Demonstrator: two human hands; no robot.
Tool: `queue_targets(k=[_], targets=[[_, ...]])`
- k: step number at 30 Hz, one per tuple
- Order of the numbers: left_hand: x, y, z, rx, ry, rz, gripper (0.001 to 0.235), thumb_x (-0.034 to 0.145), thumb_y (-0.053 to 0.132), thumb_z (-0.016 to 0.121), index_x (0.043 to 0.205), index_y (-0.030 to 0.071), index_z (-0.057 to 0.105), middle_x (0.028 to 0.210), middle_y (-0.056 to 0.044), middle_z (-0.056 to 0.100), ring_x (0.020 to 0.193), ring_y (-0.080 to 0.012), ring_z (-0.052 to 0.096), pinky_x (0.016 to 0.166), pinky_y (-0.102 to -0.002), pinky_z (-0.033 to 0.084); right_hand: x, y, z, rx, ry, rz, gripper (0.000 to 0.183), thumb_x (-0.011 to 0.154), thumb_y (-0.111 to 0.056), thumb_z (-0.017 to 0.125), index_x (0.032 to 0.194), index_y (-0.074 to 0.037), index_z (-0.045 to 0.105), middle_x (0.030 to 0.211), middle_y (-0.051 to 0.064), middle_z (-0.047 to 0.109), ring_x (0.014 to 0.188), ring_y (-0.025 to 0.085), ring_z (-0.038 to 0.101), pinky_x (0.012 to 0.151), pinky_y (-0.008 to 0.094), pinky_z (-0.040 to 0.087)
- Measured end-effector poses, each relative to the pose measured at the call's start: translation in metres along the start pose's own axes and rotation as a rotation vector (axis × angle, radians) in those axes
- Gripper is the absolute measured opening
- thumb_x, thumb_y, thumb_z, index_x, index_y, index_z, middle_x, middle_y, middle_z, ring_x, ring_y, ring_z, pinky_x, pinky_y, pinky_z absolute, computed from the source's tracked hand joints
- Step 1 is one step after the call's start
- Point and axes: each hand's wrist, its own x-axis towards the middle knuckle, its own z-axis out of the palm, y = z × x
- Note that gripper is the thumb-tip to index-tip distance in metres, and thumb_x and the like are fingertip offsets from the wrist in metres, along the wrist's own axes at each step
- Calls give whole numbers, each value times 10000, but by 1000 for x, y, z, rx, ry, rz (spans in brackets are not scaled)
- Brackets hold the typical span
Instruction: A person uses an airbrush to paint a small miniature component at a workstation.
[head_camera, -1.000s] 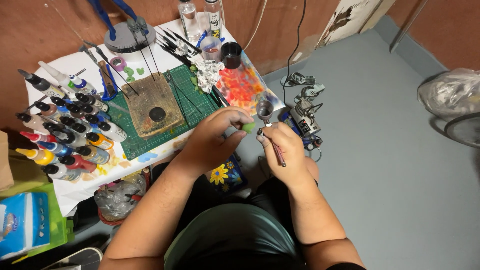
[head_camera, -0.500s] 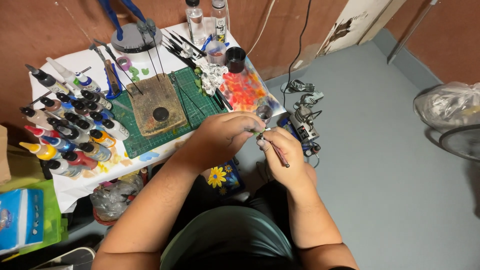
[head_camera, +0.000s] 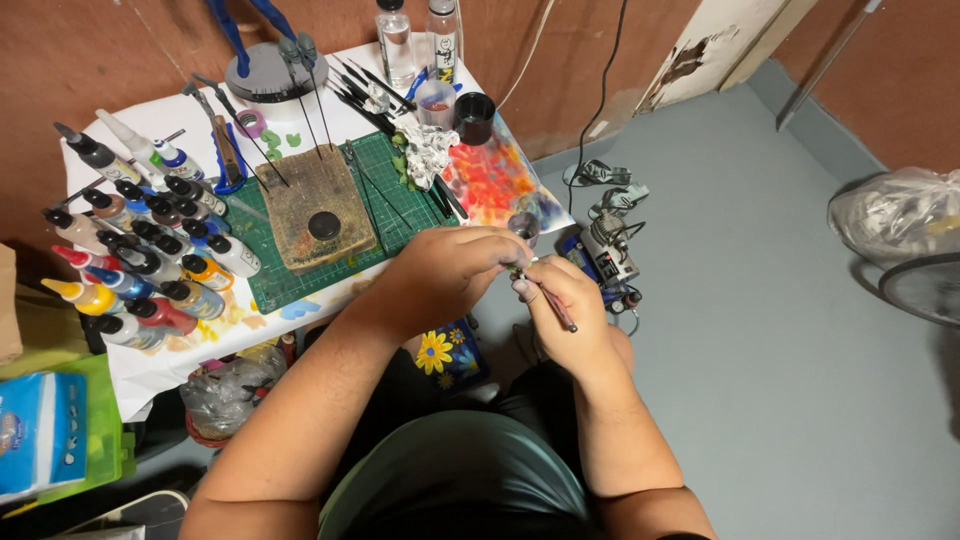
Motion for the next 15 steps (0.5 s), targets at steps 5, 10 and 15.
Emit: queue_targets(k=[5, 10, 15], targets=[[1, -2, -3, -9, -20, -1, 174, 940, -92, 609, 974, 59, 689, 948, -66, 741, 879, -260, 744, 832, -333, 598, -2, 2, 0, 1, -15, 26, 91, 977, -73, 721, 920, -7, 746, 715, 104, 660, 648, 310, 659, 657, 394, 557], [0, -4, -2, -2, -27, 3, 177, 938, -95, 609, 979, 58, 690, 950, -67, 745, 879, -259, 748, 827, -336, 599, -2, 3, -1, 8, -22, 37, 101, 984, -76, 710, 915, -16, 753, 707, 105, 661, 636, 312, 654, 658, 393, 558], [0, -7, -2, -25, -40, -30, 176, 941, -74, 613, 983, 77, 694, 948, -42, 748, 871, -244, 748, 814, -321, 592, -1, 3, 0, 23, -24, 29, 106, 990, -83, 708, 919, -18, 752, 713, 99, 659, 651, 295, 657, 678, 383, 557]])
